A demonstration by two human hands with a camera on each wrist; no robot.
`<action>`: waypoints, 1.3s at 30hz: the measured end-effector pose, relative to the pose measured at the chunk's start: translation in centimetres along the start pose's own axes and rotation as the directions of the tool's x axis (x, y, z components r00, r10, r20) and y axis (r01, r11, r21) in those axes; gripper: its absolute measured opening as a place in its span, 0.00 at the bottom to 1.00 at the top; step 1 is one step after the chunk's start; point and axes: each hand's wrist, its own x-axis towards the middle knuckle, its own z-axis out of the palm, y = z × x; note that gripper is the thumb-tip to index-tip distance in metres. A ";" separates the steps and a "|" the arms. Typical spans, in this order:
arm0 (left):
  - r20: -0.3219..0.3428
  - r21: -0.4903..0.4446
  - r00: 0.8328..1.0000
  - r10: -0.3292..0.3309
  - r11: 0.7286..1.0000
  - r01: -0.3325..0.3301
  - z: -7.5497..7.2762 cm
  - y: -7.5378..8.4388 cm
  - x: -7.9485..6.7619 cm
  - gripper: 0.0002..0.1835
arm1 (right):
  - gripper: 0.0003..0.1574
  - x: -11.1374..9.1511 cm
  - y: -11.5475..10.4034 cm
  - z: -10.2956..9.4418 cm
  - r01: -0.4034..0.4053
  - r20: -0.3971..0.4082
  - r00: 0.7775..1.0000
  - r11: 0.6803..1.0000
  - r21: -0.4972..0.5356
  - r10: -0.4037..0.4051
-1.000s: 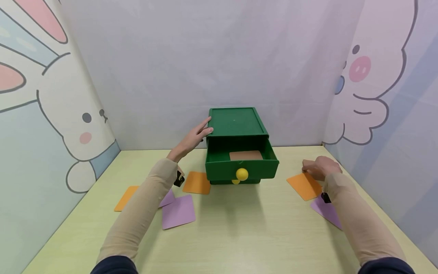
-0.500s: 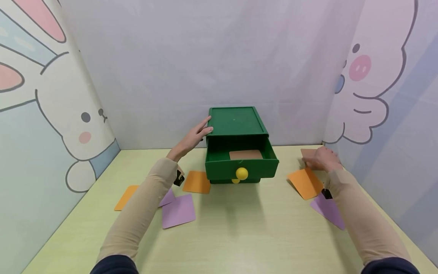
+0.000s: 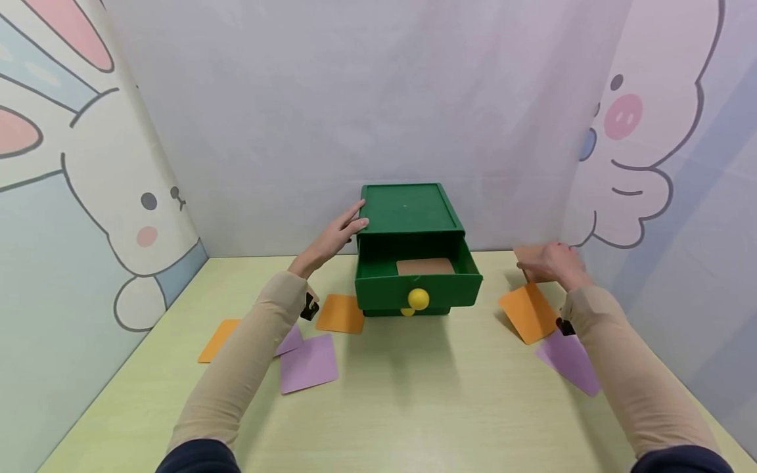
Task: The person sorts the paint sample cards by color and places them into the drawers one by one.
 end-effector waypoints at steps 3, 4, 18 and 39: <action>-0.001 0.005 1.000 -0.001 1.000 0.001 0.0 0.0 -0.1 0.33 | 0.50 0.1 -0.3 -0.3 0.016 0.004 1.000 1.000 0.002 -0.016; -0.003 0.006 1.000 -0.001 1.000 0.001 0.0 0.0 -0.1 0.33 | 0.50 0.1 -0.4 -0.4 0.015 0.004 1.000 1.000 0.006 -0.015; -0.002 -0.003 1.000 0.000 1.000 0.000 0.0 -0.2 0.1 0.33 | 0.39 -0.2 -2.2 -2.4 0.161 -0.054 0.986 0.986 0.053 -0.158; 0.000 -0.001 1.000 0.004 1.000 -0.004 0.0 -0.1 0.1 0.33 | 0.54 -4.4 -8.5 -9.1 0.349 -0.024 0.936 0.919 0.182 -0.351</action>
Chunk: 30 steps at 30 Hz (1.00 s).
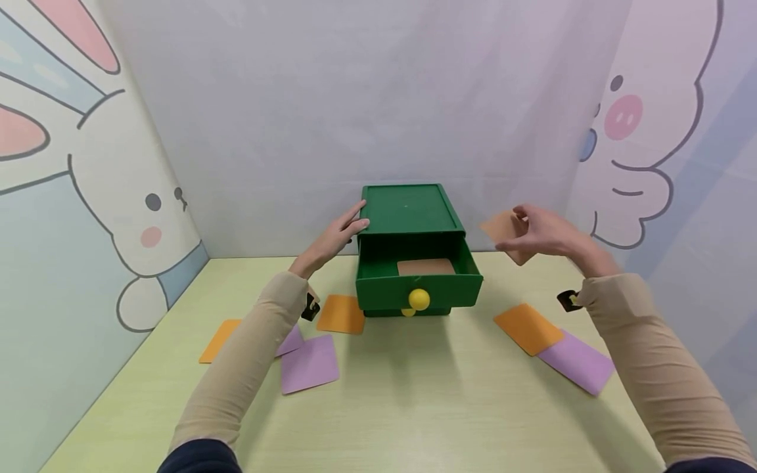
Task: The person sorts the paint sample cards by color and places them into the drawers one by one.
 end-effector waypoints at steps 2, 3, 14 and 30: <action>0.000 0.001 1.000 -0.004 1.000 0.004 0.0 -0.1 0.0 0.33 | 0.54 -0.2 -0.7 -0.4 0.016 0.008 1.000 1.000 0.008 -0.016; 0.000 0.000 1.000 -0.005 1.000 0.005 0.0 -0.1 0.0 0.33 | 0.54 -0.3 -1.1 -0.5 0.023 0.011 1.000 1.000 0.010 -0.023; 0.008 -0.018 1.000 -0.004 1.000 0.004 0.0 -0.1 0.3 0.33 | 0.53 -1.4 -4.8 -2.2 0.095 0.034 0.995 0.994 0.048 -0.097; -0.013 -0.005 1.000 -0.017 1.000 0.017 0.0 -2.2 1.5 0.34 | 0.49 -1.0 -9.9 -1.5 0.314 0.108 0.941 0.946 0.077 -0.321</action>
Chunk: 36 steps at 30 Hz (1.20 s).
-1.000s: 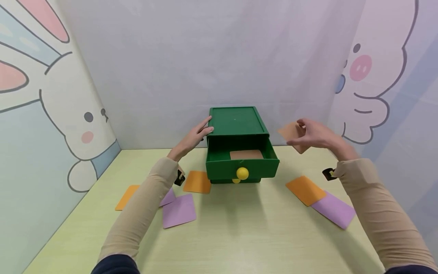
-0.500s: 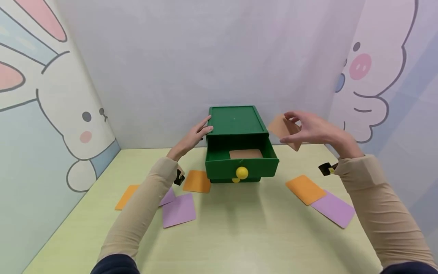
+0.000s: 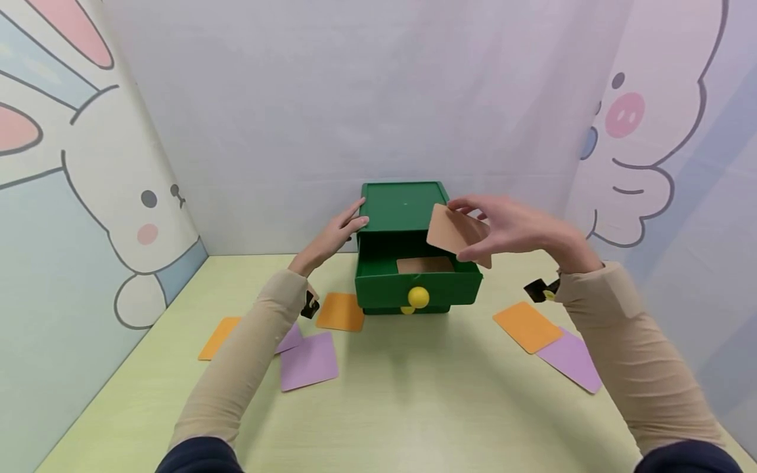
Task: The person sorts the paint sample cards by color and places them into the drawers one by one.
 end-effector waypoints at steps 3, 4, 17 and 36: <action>-0.011 0.002 1.000 0.005 1.000 -0.005 0.0 -1.0 0.5 0.33 | 0.48 0.6 -0.6 0.4 0.035 0.026 0.999 0.999 -0.003 -0.035; -0.013 0.003 1.000 0.008 1.000 -0.008 0.0 -1.1 0.5 0.33 | 0.48 0.7 -0.8 0.5 0.045 0.034 0.998 0.999 -0.007 -0.044; -0.018 0.003 1.000 0.003 1.000 -0.003 0.0 -1.1 0.6 0.33 | 0.49 2.1 -2.1 1.3 0.152 0.135 0.979 0.988 0.008 -0.152; 0.002 0.005 1.000 -0.015 1.000 0.015 0.1 1.9 -1.1 0.34 | 0.52 2.5 -2.8 1.6 0.152 0.246 0.958 0.988 -0.001 -0.147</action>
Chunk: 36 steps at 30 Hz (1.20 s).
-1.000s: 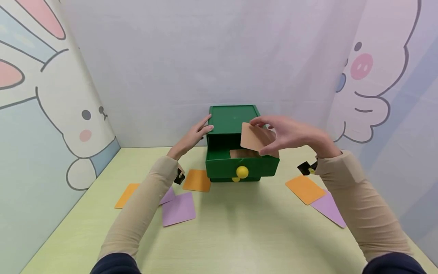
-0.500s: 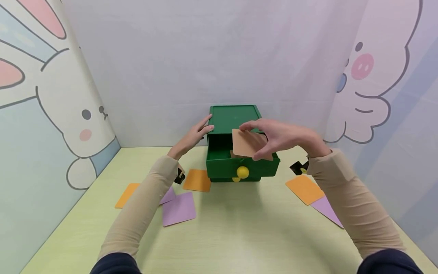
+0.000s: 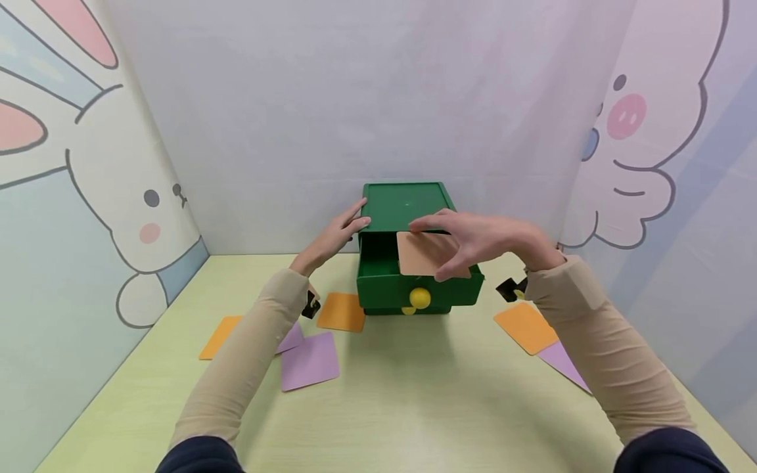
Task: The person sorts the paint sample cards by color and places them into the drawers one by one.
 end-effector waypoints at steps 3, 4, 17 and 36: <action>0.003 0.000 1.000 0.003 1.000 -0.003 0.0 -0.1 0.0 0.34 | 0.52 0.1 0.0 0.0 0.006 0.006 1.000 1.000 0.001 -0.006; 0.005 0.000 1.000 0.004 1.000 -0.004 0.0 -0.1 0.0 0.34 | 0.52 0.1 0.1 0.0 0.006 0.008 1.000 1.000 0.001 -0.006; 0.006 0.000 1.000 0.009 1.000 -0.009 0.0 0.3 -0.4 0.34 | 0.45 -0.1 3.6 -0.1 -0.060 -0.216 0.971 0.981 0.185 0.100; -0.125 0.130 0.992 -0.034 0.990 0.050 -0.9 -4.1 -1.2 0.32 | 0.43 0.5 12.4 2.7 -0.161 -0.201 0.929 0.829 0.536 0.311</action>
